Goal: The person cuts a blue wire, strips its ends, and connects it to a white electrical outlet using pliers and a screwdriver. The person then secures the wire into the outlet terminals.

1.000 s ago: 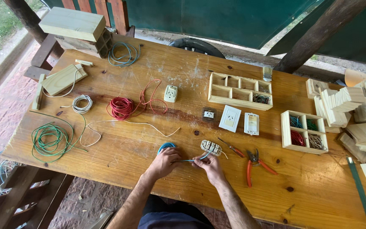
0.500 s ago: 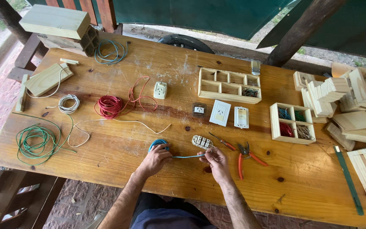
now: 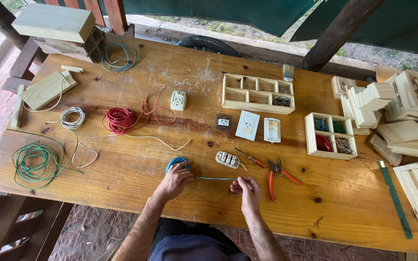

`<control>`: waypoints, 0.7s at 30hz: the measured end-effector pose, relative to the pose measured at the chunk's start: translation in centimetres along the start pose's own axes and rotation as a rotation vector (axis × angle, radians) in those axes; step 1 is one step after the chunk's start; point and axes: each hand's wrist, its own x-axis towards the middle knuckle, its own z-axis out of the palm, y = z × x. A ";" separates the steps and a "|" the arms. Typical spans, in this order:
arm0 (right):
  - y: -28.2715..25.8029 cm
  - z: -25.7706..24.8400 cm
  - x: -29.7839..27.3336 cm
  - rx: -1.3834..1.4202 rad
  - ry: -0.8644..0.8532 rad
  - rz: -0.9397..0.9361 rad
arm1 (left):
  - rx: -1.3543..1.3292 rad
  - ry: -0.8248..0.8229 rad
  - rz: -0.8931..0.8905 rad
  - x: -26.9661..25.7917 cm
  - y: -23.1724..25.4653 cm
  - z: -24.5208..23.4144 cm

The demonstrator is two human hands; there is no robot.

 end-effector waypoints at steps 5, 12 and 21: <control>1.9 1.6 0.7 0.175 0.165 0.072 | 0.007 0.025 0.006 -0.3 0.4 0.3; 2.6 2.0 0.8 0.441 0.226 0.258 | 0.012 0.064 0.019 -0.5 0.0 1.1; -2.8 -2.2 0.5 -0.081 -0.248 0.091 | -0.050 0.087 -0.013 0.1 -0.1 0.6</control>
